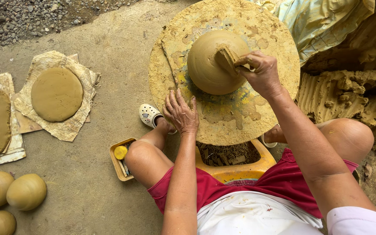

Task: The person shapes a clay vessel on a manual pottery wheel by hand and then selects various wooden carving and smoothing tools from a container to refine the piece.

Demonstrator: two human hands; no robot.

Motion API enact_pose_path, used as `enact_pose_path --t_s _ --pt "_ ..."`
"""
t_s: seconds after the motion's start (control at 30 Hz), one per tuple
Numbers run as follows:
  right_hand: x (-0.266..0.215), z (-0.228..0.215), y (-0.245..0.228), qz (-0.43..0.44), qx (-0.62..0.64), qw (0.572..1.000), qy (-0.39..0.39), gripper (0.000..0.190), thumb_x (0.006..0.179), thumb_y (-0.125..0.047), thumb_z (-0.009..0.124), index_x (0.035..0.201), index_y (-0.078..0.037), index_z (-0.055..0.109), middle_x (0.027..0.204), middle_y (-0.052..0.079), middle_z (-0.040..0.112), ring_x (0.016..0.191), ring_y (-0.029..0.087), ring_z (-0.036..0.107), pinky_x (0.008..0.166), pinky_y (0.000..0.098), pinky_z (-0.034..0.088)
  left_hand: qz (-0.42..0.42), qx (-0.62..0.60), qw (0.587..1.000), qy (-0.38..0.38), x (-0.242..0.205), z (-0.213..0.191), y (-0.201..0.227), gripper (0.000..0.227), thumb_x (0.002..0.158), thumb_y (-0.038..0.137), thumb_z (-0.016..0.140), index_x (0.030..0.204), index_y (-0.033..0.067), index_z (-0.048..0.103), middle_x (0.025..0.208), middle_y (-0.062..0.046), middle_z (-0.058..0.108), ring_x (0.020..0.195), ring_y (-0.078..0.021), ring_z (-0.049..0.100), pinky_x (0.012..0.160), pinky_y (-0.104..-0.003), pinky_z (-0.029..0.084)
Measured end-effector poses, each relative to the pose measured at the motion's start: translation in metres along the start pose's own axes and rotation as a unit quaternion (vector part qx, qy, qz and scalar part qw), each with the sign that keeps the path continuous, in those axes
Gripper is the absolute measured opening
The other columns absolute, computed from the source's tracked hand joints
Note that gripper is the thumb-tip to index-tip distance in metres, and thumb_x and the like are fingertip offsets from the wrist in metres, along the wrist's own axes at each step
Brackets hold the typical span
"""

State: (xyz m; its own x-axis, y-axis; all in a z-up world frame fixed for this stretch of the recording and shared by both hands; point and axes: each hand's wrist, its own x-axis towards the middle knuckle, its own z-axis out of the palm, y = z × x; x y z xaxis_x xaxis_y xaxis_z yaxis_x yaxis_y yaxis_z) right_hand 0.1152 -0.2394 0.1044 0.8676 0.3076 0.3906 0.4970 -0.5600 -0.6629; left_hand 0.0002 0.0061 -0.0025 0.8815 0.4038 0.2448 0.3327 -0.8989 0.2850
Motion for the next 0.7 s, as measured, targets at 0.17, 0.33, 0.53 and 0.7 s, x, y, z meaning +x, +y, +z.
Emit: enact_pose_path --t_s 0.17,0.33,0.53,0.7 --pt "-0.023 -0.009 0.005 0.044 -0.036 0.997 -0.048 0.008 0.089 -0.008 0.083 0.088 -0.011 0.076 0.105 0.004 0.074 0.094 0.012 0.071 0.083 0.0234 0.064 -0.004 -0.002 1.000 -0.004 -0.001 0.000 0.000 0.068 0.104 0.060 0.040 0.153 0.0132 0.043 0.158 -0.013 0.039 0.150 -0.0310 0.028 0.122 -0.057 0.016" --pt "0.003 -0.004 -0.003 0.009 -0.083 0.996 -0.004 0.009 0.095 -0.001 0.077 0.094 -0.004 0.069 0.118 0.008 0.068 0.110 0.018 0.066 0.093 0.0265 0.066 -0.003 0.005 1.000 -0.006 -0.003 -0.001 0.002 0.066 0.105 0.059 0.039 0.152 0.0126 0.046 0.158 -0.013 0.038 0.150 -0.0314 0.028 0.122 -0.057 0.016" --pt "0.044 0.005 -0.028 -0.164 -0.162 0.973 0.009 0.019 0.093 -0.009 0.083 0.111 -0.008 0.079 0.116 0.008 0.075 0.111 0.024 0.068 0.095 0.0348 0.060 -0.005 0.004 1.000 -0.001 -0.005 -0.003 0.004 0.066 0.104 0.058 0.040 0.151 0.0118 0.047 0.159 -0.013 0.038 0.150 -0.0317 0.028 0.121 -0.058 0.016" --pt "0.023 0.002 -0.026 -0.157 -0.187 0.969 0.030 0.020 0.091 -0.013 0.083 0.109 -0.007 0.077 0.115 0.008 0.076 0.110 0.022 0.071 0.098 0.0346 0.061 -0.008 -0.006 1.000 -0.003 -0.008 -0.004 0.003 0.066 0.103 0.057 0.046 0.151 0.0112 0.045 0.158 -0.013 0.039 0.149 -0.0323 0.028 0.121 -0.058 0.016"
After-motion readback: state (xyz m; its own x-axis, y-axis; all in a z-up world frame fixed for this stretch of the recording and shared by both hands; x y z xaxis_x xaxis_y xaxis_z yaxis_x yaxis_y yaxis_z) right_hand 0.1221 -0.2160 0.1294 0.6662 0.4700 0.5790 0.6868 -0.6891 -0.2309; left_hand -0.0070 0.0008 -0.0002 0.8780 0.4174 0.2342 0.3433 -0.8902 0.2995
